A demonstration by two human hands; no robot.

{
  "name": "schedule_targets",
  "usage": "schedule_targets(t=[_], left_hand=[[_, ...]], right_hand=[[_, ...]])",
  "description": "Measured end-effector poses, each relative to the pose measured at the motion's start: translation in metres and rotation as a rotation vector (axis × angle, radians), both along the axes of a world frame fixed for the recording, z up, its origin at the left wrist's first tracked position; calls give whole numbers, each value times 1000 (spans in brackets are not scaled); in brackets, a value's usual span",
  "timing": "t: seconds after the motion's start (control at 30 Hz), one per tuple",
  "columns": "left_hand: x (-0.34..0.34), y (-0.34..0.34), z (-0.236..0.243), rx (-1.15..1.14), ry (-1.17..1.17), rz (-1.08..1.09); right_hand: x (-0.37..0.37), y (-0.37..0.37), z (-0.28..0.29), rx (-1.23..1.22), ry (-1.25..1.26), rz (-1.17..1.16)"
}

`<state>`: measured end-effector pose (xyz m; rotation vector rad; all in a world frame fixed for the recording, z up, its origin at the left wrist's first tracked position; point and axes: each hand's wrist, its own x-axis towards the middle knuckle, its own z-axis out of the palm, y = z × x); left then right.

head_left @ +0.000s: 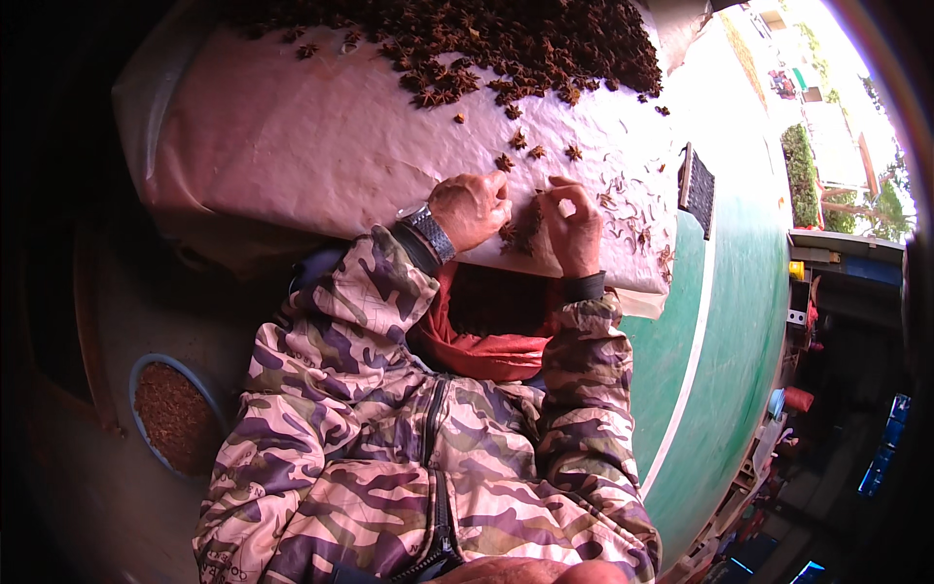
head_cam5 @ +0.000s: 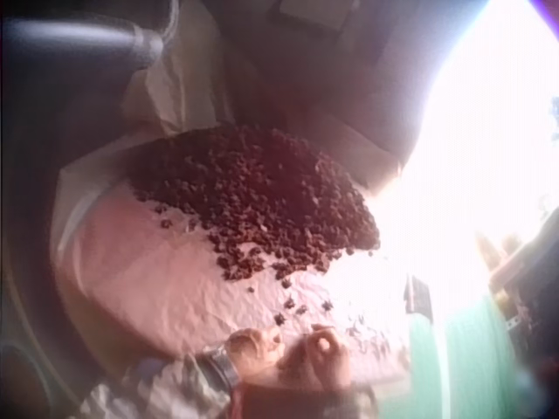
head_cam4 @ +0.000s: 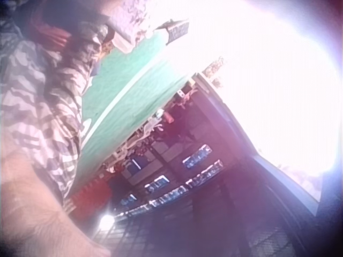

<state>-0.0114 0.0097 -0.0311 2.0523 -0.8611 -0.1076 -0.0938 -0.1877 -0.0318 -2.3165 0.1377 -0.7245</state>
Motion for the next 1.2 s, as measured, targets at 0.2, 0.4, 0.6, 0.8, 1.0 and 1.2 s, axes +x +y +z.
schedule_targets(t=[0.2, 0.4, 0.6, 0.8, 1.0, 1.2], left_hand=[[5, 3, 0, -17, 25, 50], [2, 0, 3, -6, -14, 58], [8, 4, 2, -27, 9, 58], [9, 0, 6, -28, 67, 58], [9, 0, 4, -36, 52, 54], [12, -2, 3, -104, 111, 62]], right_hand=[[16, -25, 0, 183, 121, -189], [56, -10, 7, -2, 62, -21], [57, 0, -1, -12, 127, -185], [44, -16, -21, 137, 22, -113], [70, -3, -12, 142, -22, -38], [64, 2, -9, 210, -22, -8]])
